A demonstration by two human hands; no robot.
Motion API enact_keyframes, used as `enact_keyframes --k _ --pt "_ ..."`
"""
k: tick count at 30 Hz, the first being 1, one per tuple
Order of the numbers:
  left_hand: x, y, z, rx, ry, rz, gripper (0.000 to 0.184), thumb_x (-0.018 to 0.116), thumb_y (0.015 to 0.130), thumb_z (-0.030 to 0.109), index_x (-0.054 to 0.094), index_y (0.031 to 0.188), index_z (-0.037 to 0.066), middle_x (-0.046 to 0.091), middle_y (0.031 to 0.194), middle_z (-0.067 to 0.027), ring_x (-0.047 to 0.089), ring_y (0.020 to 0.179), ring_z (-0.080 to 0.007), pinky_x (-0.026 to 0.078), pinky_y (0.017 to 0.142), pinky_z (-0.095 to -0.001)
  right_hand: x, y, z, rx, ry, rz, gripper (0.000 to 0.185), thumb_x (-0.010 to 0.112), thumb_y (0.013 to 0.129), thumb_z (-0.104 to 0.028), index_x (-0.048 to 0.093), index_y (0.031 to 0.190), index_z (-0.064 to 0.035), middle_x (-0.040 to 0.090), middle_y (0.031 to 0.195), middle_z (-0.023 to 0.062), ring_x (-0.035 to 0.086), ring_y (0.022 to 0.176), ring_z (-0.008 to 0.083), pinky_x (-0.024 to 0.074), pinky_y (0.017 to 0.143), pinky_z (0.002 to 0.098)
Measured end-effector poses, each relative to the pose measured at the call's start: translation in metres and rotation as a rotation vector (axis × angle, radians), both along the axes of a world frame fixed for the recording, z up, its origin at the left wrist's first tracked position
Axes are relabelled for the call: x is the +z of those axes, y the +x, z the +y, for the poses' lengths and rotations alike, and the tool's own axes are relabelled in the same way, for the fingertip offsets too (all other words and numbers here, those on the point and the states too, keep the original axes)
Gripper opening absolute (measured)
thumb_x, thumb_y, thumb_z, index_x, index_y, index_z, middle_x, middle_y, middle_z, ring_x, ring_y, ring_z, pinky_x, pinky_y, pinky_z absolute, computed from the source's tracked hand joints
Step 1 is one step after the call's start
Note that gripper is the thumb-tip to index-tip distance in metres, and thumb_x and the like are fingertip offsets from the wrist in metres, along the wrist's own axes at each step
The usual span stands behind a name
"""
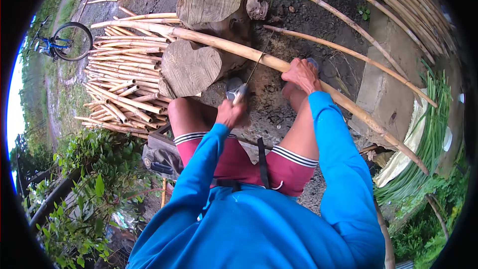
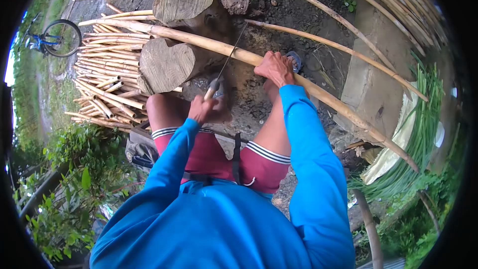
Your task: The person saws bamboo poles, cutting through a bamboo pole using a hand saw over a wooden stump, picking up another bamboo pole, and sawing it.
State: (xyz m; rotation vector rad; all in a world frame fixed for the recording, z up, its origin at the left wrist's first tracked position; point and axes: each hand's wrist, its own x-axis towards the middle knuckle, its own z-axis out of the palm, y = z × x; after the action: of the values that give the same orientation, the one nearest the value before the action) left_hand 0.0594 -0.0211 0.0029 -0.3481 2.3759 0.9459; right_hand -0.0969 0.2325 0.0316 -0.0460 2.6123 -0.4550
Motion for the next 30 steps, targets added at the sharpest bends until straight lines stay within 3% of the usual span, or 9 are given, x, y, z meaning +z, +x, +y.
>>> enact_keyframes --k 4,7,9,13,15,20,23,27,30 --pt "0.045 0.05 -0.004 0.245 0.04 -0.181 0.036 0.062 0.08 0.033 0.068 0.107 0.01 0.065 0.088 -0.0255 0.065 0.084 -0.0437 0.052 0.077 -0.0479 -0.001 0.0 -0.002 -0.023 0.002 -0.04 0.041 0.064 0.067 -0.027 0.071 0.096 0.0003 0.065 0.103 0.0297 0.062 0.102 0.0454 0.0496 0.091 0.0477" --pt "0.008 -0.001 0.009 -0.344 -0.224 0.197 0.04 0.062 0.078 0.032 0.066 0.103 0.001 0.063 0.088 -0.0301 0.065 0.085 -0.0414 0.051 0.072 -0.044 0.001 0.0 -0.003 0.0 0.016 -0.053 0.04 0.063 0.068 -0.026 0.071 0.097 -0.0008 0.065 0.104 0.0293 0.063 0.101 0.0448 0.049 0.092 0.0473" --pt "-0.005 -0.066 0.036 0.295 0.051 -0.213 0.033 0.058 0.081 0.034 0.067 0.101 0.01 0.061 0.094 -0.0304 0.063 0.091 -0.0423 0.052 0.078 -0.0462 -0.003 0.004 -0.004 -0.007 0.003 -0.088 0.04 0.063 0.068 -0.026 0.071 0.099 -0.002 0.065 0.105 0.029 0.063 0.102 0.0439 0.048 0.094 0.0468" --pt "-0.012 0.005 -0.005 -0.278 -0.166 0.35 0.04 0.061 0.079 0.032 0.066 0.089 -0.006 0.06 0.062 -0.0173 0.065 0.065 -0.0266 0.05 0.059 -0.0421 -0.005 -0.002 0.001 0.023 0.02 -0.047 0.04 0.063 0.068 -0.026 0.071 0.096 0.0013 0.066 0.1 0.03 0.064 0.096 0.0458 0.051 0.089 0.0477" --pt "0.059 0.035 -0.004 0.248 0.026 -0.108 0.034 0.062 0.08 0.028 0.069 0.098 0.0 0.065 0.075 -0.0209 0.067 0.071 -0.0295 0.053 0.065 -0.0421 -0.007 -0.001 0.001 0.015 -0.003 -0.013 0.04 0.062 0.068 -0.026 0.071 0.096 0.0009 0.065 0.1 0.0302 0.064 0.097 0.0458 0.0511 0.089 0.0477" --pt "0.032 -0.001 0.013 -0.095 -0.001 0.016 0.03 0.061 0.078 0.029 0.068 0.092 0.003 0.067 0.092 -0.0224 0.067 0.079 -0.0359 0.052 0.071 -0.0434 -0.001 0.001 -0.004 0.005 0.013 -0.019 0.039 0.062 0.067 -0.026 0.071 0.094 0.0012 0.065 0.099 0.0306 0.064 0.097 0.0448 0.0506 0.089 0.0473" --pt "0.015 -0.086 0.044 0.395 0.209 -0.339 0.028 0.06 0.079 0.031 0.067 0.088 0.006 0.065 0.083 -0.0199 0.065 0.075 -0.0352 0.052 0.069 -0.0458 0.0 0.008 0.0 -0.01 0.022 -0.113 0.043 0.063 0.068 -0.028 0.071 0.101 -0.0013 0.065 0.107 0.0277 0.062 0.104 0.0439 0.0472 0.096 0.046" --pt "0.0 0.018 -0.004 -0.188 -0.128 0.233 0.036 0.059 0.077 0.036 0.069 0.089 0.004 0.066 0.085 -0.0247 0.065 0.081 -0.0382 0.05 0.073 -0.0468 -0.007 -0.002 -0.003 0.01 0.014 -0.042 0.041 0.062 0.066 -0.027 0.071 0.095 0.0009 0.066 0.099 0.0298 0.064 0.097 0.044 0.0512 0.089 0.0467" --pt "0.05 0.051 -0.006 0.078 0.005 -0.153 0.037 0.057 0.077 0.036 0.069 0.09 0.004 0.065 0.092 -0.0263 0.065 0.088 -0.0401 0.05 0.078 -0.0472 -0.008 -0.002 0.001 0.01 0.025 -0.029 0.042 0.063 0.066 -0.027 0.071 0.096 0.0006 0.066 0.099 0.0296 0.064 0.097 0.044 0.051 0.089 0.0466"
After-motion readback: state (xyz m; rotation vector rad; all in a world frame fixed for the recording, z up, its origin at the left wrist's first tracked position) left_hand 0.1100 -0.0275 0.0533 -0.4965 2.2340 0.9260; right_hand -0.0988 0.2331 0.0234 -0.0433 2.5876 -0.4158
